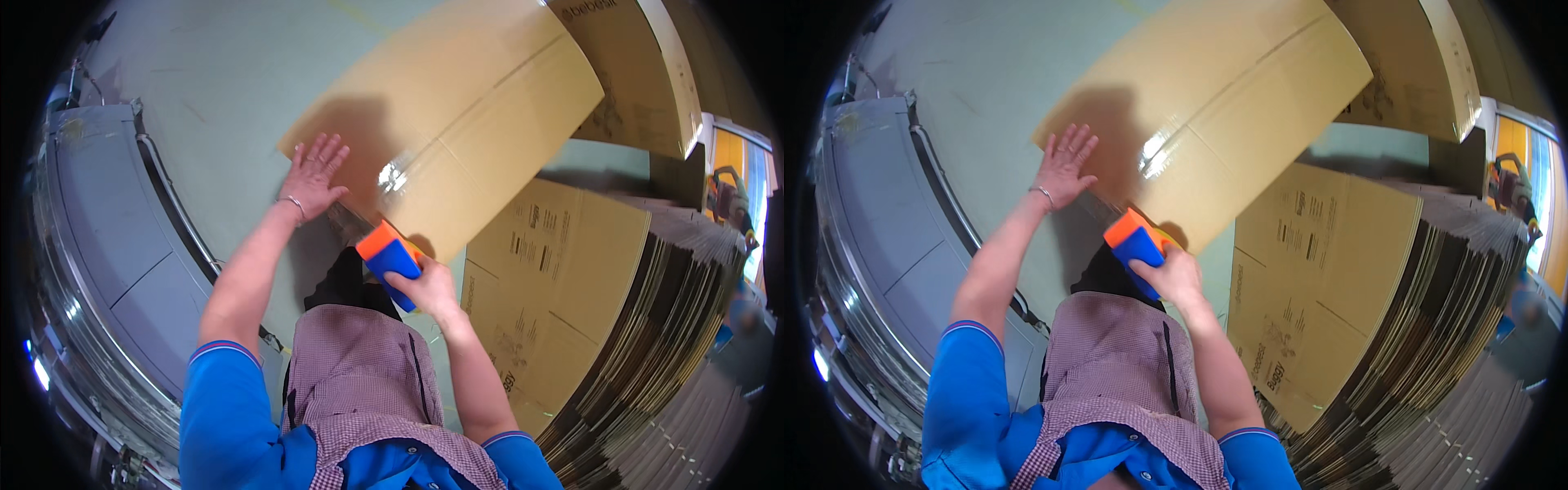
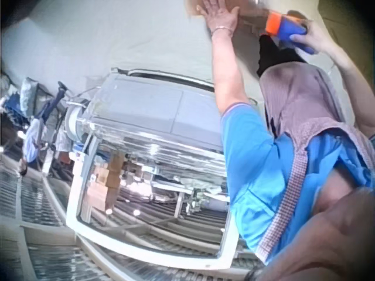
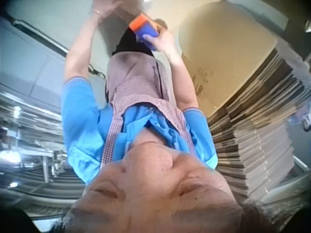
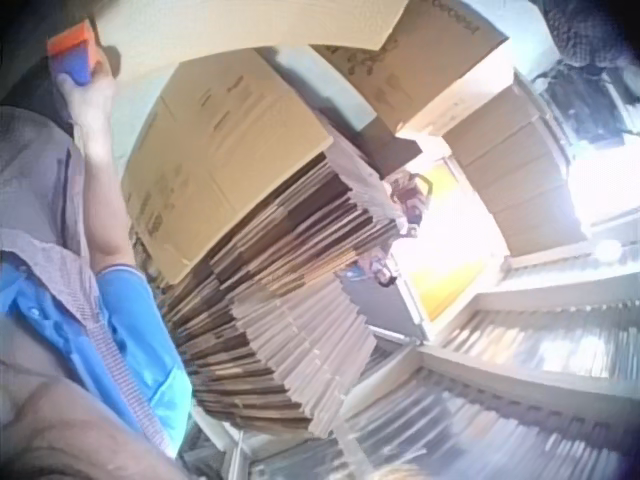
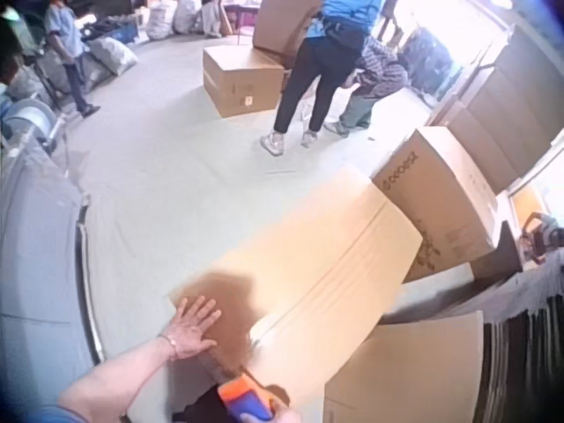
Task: The person assembles flat cardboard sheets into boxes by folding the flaps and sealing the seams with a handheld tape dispenser. The person repeatedly picks up sheets, folds them into box shapes, and applies tape to secure the structure.
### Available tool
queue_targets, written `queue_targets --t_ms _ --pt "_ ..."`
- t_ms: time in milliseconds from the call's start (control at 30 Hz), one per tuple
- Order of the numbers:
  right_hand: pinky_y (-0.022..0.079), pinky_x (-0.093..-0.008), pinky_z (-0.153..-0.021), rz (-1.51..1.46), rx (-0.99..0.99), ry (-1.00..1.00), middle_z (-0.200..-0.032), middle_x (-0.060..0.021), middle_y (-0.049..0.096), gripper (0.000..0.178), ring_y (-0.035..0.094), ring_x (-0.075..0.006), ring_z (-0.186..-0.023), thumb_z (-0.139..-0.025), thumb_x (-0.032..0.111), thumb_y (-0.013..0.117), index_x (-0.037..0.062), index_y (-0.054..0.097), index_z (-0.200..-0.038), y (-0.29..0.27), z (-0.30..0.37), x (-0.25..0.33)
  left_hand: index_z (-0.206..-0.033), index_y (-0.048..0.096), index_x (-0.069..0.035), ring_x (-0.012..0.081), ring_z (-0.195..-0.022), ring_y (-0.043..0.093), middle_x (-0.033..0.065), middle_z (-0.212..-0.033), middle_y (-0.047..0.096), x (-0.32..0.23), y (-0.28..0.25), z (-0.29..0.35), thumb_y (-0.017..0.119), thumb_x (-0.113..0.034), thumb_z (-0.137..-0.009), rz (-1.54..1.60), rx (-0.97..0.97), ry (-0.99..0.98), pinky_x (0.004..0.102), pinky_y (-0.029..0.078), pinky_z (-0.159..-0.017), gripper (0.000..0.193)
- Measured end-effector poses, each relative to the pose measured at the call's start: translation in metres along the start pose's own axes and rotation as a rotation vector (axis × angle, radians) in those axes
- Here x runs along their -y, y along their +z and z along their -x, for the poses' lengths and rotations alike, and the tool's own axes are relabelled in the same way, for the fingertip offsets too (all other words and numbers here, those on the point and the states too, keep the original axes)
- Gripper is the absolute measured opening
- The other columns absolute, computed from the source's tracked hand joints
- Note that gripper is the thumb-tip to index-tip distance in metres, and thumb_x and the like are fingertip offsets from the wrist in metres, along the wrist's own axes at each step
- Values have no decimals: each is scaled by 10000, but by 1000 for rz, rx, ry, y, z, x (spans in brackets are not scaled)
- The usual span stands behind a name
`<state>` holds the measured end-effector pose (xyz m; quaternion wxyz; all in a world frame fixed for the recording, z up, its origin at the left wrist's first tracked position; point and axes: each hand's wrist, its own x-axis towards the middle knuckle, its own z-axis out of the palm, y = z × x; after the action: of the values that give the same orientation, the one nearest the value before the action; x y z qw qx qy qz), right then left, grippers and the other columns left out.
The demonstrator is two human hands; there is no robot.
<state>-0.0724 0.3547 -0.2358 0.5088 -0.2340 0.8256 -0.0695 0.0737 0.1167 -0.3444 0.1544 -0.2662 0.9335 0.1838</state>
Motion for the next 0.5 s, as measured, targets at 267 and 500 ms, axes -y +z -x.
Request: queue_targets --t_ms 267,500 --pt "535 -378 -817 29 -103 250 -907 -176 703 612 688 -299 -861 -634 488 777 22 681 -1018 -14 88 -197 -1534 98 -241 223 -1478 -40 1 -1607 9 -1 4 2 715 -524 -720 -21 3 7 505 -19 -1179 1060" --pt "544 -398 -789 299 -44 488 -909 -201 701 659 689 -325 -856 -651 572 711 -16 702 -948 7 2 -157 -1534 70 -196 257 -1476 -45 37 -1604 10 -12 -11 2 784 -564 -603 -63 93 -24 510 -14 -1180 1229"
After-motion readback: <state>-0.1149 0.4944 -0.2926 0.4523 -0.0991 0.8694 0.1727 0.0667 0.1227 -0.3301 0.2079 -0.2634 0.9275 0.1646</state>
